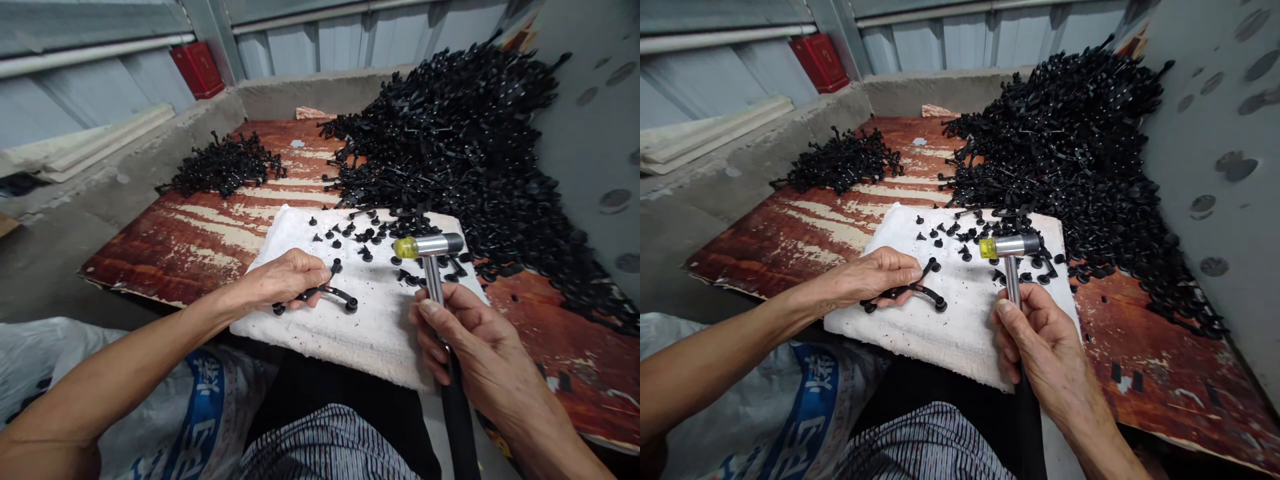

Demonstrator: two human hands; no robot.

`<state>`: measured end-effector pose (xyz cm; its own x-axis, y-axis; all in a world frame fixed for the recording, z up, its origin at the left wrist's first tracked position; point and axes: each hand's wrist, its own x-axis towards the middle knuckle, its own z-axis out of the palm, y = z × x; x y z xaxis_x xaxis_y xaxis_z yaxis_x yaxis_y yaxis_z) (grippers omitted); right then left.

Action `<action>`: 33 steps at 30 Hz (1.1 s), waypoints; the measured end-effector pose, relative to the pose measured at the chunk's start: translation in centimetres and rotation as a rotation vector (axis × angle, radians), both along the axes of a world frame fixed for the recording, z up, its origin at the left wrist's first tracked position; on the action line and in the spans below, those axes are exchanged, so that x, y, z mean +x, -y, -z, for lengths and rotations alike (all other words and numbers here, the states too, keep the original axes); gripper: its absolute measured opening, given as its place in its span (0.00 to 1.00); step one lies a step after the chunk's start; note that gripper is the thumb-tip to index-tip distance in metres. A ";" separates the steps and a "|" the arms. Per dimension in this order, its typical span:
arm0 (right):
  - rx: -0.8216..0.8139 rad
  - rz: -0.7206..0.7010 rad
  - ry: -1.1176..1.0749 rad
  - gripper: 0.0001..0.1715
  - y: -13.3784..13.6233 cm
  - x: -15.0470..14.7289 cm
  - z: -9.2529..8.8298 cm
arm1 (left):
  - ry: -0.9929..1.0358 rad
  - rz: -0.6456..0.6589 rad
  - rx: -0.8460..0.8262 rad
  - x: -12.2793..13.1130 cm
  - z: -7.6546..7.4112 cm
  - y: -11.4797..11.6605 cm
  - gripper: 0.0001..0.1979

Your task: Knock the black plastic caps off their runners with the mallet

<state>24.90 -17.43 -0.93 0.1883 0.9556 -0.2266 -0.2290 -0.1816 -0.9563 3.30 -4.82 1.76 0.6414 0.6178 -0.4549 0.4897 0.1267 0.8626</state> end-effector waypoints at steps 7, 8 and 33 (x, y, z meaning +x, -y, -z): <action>-0.006 -0.001 0.057 0.19 0.2 0.0 0.2 | -0.035 0.038 0.062 0.0 0.4 -0.5 0.18; -0.011 -0.011 0.078 0.19 0.2 0.0 0.2 | -0.043 0.045 0.063 -0.1 0.4 -0.5 0.19; 0.692 -0.198 1.290 0.31 -2.5 -1.4 -2.0 | -0.083 0.060 0.053 0.1 0.5 -0.6 0.18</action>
<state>23.53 -14.90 1.12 -0.2426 0.8350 0.4939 0.8020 0.4591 -0.3822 3.43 -4.25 1.28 0.6397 0.6039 -0.4755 0.5647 0.0504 0.8237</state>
